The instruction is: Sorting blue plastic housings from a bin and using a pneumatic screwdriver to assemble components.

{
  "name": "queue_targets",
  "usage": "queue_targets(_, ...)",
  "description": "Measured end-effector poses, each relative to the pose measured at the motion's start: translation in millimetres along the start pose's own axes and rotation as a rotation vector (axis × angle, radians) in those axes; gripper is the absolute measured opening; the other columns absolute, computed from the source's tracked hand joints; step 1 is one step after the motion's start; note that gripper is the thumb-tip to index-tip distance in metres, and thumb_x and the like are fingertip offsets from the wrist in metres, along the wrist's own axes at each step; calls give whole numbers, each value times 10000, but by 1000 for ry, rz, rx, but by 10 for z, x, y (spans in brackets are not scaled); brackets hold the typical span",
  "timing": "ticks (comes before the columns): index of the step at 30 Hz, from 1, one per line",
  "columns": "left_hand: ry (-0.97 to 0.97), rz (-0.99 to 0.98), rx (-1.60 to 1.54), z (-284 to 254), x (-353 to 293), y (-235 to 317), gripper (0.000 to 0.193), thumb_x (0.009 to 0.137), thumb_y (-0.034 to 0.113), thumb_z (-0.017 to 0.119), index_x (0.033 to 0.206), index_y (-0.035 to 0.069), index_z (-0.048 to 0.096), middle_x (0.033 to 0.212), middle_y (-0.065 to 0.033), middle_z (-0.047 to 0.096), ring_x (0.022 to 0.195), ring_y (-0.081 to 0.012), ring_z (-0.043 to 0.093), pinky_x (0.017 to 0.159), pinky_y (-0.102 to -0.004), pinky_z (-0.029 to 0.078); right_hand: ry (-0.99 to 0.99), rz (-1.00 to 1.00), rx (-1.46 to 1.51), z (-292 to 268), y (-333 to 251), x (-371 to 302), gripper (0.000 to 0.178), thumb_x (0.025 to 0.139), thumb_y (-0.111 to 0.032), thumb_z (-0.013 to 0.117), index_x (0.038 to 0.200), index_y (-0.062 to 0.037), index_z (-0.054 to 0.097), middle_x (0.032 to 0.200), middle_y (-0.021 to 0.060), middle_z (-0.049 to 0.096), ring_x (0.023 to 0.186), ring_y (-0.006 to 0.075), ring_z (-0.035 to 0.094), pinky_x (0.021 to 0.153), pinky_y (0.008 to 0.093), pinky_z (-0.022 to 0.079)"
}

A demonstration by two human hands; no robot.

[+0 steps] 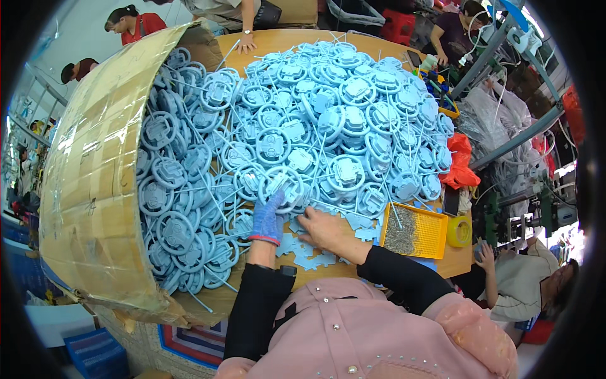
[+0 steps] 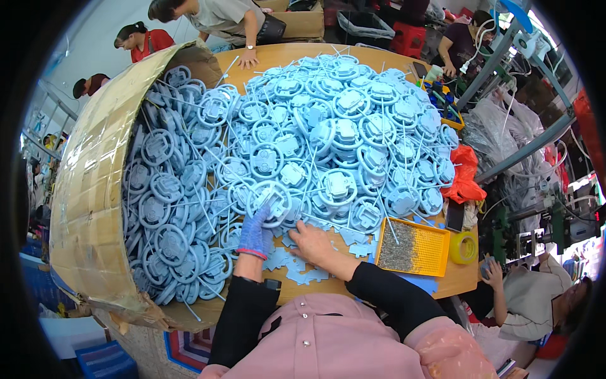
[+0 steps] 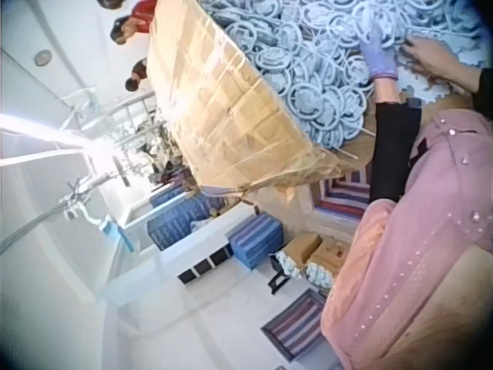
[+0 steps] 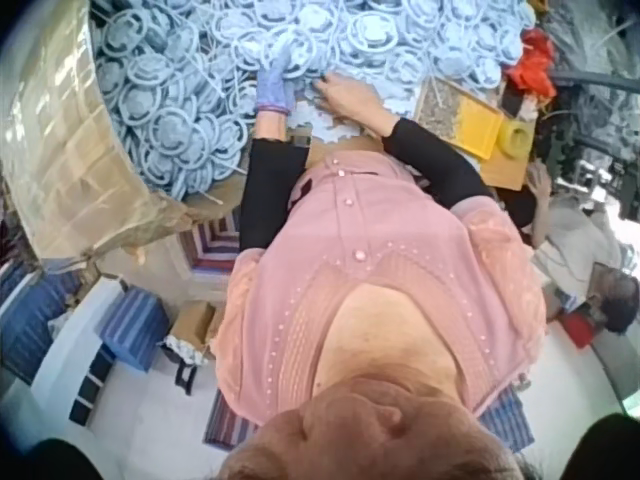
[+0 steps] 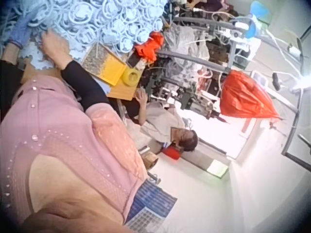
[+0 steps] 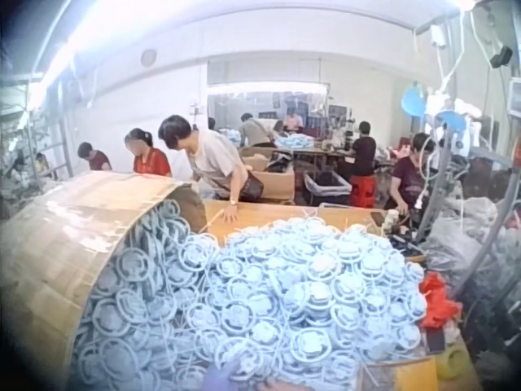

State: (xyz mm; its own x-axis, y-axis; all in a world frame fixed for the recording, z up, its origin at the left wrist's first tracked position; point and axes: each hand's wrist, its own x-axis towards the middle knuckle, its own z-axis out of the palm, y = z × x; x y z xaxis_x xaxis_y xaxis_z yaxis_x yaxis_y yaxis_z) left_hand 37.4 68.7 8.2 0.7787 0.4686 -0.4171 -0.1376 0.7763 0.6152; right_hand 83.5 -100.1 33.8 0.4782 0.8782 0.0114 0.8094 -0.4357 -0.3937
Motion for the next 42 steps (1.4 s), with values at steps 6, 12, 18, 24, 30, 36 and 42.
queue_targets(6, 23, 16, -63, -397, -393, -38, 413, 861, 49, 608, 1256, 61, 487, 1152, -128, 583, 988, -265, 608, 770, -408, 553, 116, -57, -11, 276, 139, 58, 152, 756, -164, 643, 879, -97, 584, 843, 80, 540, 729, 267, 607, 597, 402, 500)
queue_targets(12, 65, -25, -29, -465, -536, 5, 438, 877, 115, 610, 1288, 86, 460, 1204, -164, 559, 1014, -320, 608, 717, -463, 576, 275, 53, 312, 196, 357, 142, 148, 811, -185, 638, 904, -87, 700, 803, 78, 615, 723, 291, 604, 644, 391, 491)
queue_targets(18, 68, -117, 14, -281, -540, 42, 404, 894, 129, 595, 1277, 83, 472, 1203, -151, 564, 1032, -306, 599, 745, -466, 566, 255, 363, 974, -174, 319, 143, 172, 866, -168, 637, 969, -38, 684, 837, 44, 638, 667, 125, 572, 621, 266, 475)
queue_targets(24, -33, -193, 61, -225, -451, -78, 436, 910, 217, 596, 1293, 58, 461, 1214, -142, 562, 1059, -286, 589, 836, -458, 540, 252, 294, 1253, -264, 199, 44, 94, 857, -57, 635, 946, -27, 649, 897, 24, 637, 785, 113, 613, 692, 266, 498)
queue_targets(30, -200, -328, 14, -85, -665, 28, 596, 866, 383, 635, 1326, 63, 433, 1236, -131, 554, 1098, -279, 575, 851, -457, 544, 486, -235, 398, -465, 65, 46, 233, 686, -20, 700, 899, -113, 678, 971, 36, 645, 879, 256, 605, 738, 337, 505)
queue_targets(36, -181, -183, 126, -51, -784, -11, 507, 802, 100, 681, 1262, 57, 473, 1150, -86, 584, 1027, -212, 604, 824, -356, 562, 390, -372, 316, -461, 179, -5, 257, 742, -116, 716, 993, -163, 695, 1115, 43, 619, 937, 285, 598, 791, 343, 502)
queue_targets(42, -126, -101, 131, 205, -851, -113, 510, 790, 68, 693, 1254, 56, 483, 1153, -83, 587, 1031, -199, 600, 837, -328, 549, 46, 319, 1498, -192, 266, -119, 595, 869, -228, 673, 1327, 50, 416, 1165, 147, 595, 1023, 172, 579, 833, 277, 474)
